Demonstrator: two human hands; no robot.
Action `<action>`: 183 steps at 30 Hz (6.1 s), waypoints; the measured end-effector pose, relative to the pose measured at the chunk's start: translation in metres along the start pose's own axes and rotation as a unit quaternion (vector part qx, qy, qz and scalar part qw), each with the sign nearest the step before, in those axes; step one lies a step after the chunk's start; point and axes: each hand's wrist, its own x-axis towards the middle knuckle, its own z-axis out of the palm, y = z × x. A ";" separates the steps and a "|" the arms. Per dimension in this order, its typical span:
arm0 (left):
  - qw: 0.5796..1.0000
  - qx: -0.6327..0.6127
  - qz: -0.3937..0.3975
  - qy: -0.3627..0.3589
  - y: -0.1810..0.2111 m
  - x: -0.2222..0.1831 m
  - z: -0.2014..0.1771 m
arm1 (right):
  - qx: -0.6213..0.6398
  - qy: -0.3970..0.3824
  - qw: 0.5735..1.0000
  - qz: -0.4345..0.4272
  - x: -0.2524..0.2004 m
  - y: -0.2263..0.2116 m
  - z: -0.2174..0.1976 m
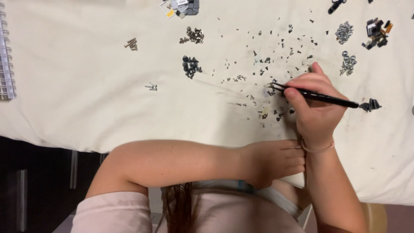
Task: Using tweezers to pick up and arrange tiny black components on a white surface.
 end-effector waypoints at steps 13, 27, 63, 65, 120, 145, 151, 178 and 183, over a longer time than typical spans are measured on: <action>0.995 0.094 -0.003 -0.035 0.001 -0.001 -0.012 | -0.060 -0.028 0.997 -0.034 -0.001 -0.027 0.017; 0.996 0.075 -0.010 -0.041 0.003 0.001 -0.010 | 0.008 -0.024 0.999 -0.020 0.018 -0.032 0.032; 0.999 0.015 -0.031 0.035 0.002 -0.001 -0.004 | -0.003 -0.091 0.994 -0.059 -0.001 -0.041 0.032; 0.999 0.031 -0.030 0.002 0.002 0.000 -0.011 | -0.011 -0.098 0.993 -0.067 0.000 -0.040 0.033; 0.996 0.087 -0.021 0.023 0.003 0.000 0.000 | -0.075 -0.094 0.992 -0.029 -0.008 -0.021 0.020; 0.989 -0.089 -0.011 0.121 0.001 0.004 0.031 | -0.018 -0.072 0.996 -0.053 0.086 -0.025 0.089; 0.987 -0.055 0.033 0.150 -0.004 0.001 0.013 | 0.031 -0.123 0.992 -0.016 0.048 -0.011 0.034; 0.998 0.016 0.017 0.056 -0.003 0.002 0.003 | 0.049 -0.103 0.993 -0.006 0.053 0.008 0.036; 0.993 -0.036 0.009 0.108 -0.003 0.002 0.009 | 0.047 -0.083 0.995 -0.016 0.082 -0.010 0.071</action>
